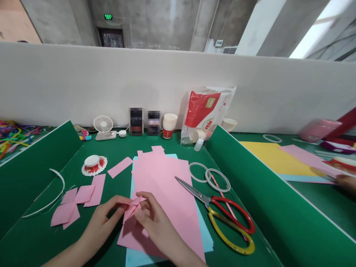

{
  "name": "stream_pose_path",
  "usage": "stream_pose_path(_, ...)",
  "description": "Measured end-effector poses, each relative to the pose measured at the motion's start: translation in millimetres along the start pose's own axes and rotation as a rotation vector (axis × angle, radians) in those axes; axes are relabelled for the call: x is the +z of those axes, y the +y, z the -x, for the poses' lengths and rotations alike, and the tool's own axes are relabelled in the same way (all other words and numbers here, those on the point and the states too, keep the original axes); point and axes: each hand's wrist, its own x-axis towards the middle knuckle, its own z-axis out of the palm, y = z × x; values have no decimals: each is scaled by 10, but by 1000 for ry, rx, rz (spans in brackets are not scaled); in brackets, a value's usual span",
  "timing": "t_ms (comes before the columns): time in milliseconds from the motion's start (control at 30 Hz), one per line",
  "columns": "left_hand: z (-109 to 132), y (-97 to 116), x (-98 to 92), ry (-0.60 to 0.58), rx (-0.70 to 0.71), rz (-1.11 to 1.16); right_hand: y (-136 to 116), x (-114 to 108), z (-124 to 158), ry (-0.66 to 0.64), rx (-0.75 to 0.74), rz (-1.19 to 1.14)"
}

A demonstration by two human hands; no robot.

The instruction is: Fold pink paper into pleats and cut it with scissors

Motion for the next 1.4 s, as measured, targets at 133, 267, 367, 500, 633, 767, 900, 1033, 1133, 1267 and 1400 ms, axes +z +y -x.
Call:
stream_pose_path(133,8,-15,1,24,-9,9,-20,22,-5,24,15,-53)
stream_pose_path(267,25,-110,9,99,118,-51,-44,47,3,44,24,-115)
stream_pose_path(367,32,-163,13,74,280,-104,-63,51,0,61,6,-119)
stream_pose_path(500,41,-156,35,-22,285,-98,-47,44,-8,106,-60,-17)
stream_pose_path(633,102,-155,107,-162,162,30,29,48,-9,207,-178,240)
stream_pose_path(767,191,-175,206,-153,27,228,121,74,-5,247,-303,554)
stream_pose_path(900,202,-129,254,-62,-30,439,186,86,18,249,-421,782)
stream_pose_path(1033,149,-28,225,-10,-126,431,178,74,38,243,-510,821)
stream_pose_path(1133,113,22,187,-31,-154,444,108,69,31,259,-360,673)
stream_pose_path(1267,80,59,139,10,-234,479,26,69,12,254,-271,489)
stream_pose_path(1400,58,95,90,16,-292,468,2,71,10,238,-195,343)
